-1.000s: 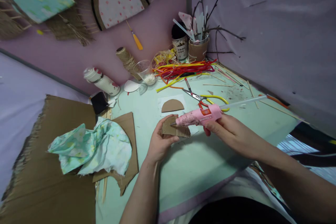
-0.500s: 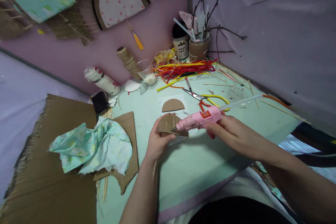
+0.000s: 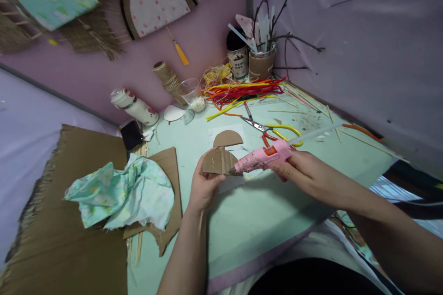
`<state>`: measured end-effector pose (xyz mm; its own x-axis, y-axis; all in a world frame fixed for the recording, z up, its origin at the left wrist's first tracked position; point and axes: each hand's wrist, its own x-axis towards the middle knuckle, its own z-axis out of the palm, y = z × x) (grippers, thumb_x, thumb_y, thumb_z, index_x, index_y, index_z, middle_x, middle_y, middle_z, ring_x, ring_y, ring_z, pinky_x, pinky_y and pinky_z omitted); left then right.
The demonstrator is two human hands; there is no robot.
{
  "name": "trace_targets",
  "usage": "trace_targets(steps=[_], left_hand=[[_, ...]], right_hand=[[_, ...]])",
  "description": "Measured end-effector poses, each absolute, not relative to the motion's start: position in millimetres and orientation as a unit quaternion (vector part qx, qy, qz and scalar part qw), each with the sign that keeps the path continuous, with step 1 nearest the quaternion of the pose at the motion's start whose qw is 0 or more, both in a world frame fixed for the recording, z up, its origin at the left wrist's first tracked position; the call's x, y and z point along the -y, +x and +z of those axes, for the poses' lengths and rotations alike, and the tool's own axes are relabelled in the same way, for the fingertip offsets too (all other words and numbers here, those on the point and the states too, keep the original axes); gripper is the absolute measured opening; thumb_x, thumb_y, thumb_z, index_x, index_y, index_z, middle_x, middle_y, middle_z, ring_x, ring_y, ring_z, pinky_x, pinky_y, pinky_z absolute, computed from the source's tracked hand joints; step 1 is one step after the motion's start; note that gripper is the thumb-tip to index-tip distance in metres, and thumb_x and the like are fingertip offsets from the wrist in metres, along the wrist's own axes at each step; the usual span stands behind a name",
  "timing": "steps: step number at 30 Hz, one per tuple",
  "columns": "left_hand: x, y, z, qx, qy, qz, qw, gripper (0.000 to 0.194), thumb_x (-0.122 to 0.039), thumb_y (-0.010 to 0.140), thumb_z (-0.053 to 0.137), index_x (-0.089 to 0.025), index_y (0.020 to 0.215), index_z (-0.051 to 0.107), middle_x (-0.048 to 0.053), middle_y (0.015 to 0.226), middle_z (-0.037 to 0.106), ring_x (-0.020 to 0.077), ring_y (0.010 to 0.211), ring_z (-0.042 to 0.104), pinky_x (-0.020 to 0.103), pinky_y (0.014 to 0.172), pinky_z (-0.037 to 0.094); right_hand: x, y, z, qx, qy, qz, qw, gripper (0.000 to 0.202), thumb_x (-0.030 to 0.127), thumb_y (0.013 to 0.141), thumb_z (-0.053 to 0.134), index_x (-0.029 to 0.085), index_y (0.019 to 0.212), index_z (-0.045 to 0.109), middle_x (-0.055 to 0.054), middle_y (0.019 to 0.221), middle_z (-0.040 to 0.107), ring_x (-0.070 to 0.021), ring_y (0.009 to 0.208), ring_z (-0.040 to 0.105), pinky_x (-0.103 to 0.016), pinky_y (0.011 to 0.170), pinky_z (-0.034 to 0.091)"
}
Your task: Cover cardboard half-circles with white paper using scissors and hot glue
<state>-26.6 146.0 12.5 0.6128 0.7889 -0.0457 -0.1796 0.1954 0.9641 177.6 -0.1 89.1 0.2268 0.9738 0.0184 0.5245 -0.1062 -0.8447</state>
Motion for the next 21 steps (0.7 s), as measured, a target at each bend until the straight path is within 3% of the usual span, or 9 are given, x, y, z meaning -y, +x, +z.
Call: trace_targets(steps=[6, 12, 16, 21], left_hand=[[-146.1, -26.5, 14.2, -0.288, 0.533, 0.338, 0.72, 0.074, -0.037, 0.057, 0.089, -0.026, 0.124, 0.058, 0.011, 0.135, 0.059, 0.0292, 0.124, 0.055, 0.042, 0.104, 0.044], [-146.2, -26.8, 15.8, -0.298, 0.527, 0.347, 0.716, 0.075, -0.037, 0.055, 0.09, -0.026, 0.123, 0.059, 0.011, 0.136, 0.058, 0.0294, 0.124, 0.054, 0.041, 0.103, 0.045], [-146.6, -27.3, 16.8, -0.297, 0.522, 0.351, 0.719, 0.074, -0.035, 0.055, 0.09, -0.026, 0.122, 0.06, 0.01, 0.136, 0.058, 0.0288, 0.125, 0.054, 0.04, 0.103, 0.044], [-147.4, -27.5, 17.1, -0.293, 0.513, 0.354, 0.725, 0.07, -0.032, 0.056, 0.09, -0.027, 0.12, 0.061, 0.01, 0.136, 0.058, 0.0272, 0.124, 0.054, 0.039, 0.102, 0.045]], right_hand=[[0.3, 180.5, 88.7, 0.555, -0.676, 0.295, 0.385, 0.045, 0.054, 0.095, 0.039, 0.027, 0.068, 0.063, 0.0, 0.059, 0.058, -0.0191, 0.058, 0.057, -0.031, 0.059, 0.05], [-1.6, 180.3, 94.5, 0.573, -0.645, 0.326, 0.387, 0.041, 0.049, 0.097, 0.036, 0.029, 0.097, 0.072, 0.0, 0.069, 0.065, -0.0192, 0.066, 0.062, -0.03, 0.063, 0.051], [-2.0, 180.2, 93.7, 0.569, -0.637, 0.331, 0.401, 0.037, 0.046, 0.098, 0.039, 0.029, 0.096, 0.072, 0.001, 0.072, 0.068, -0.02, 0.078, 0.066, -0.031, 0.074, 0.053], [-3.4, 181.4, 94.4, 0.585, -0.615, 0.339, 0.406, 0.038, 0.044, 0.099, 0.036, 0.03, 0.098, 0.071, -0.001, 0.093, 0.072, -0.0216, 0.104, 0.064, -0.034, 0.093, 0.05]])
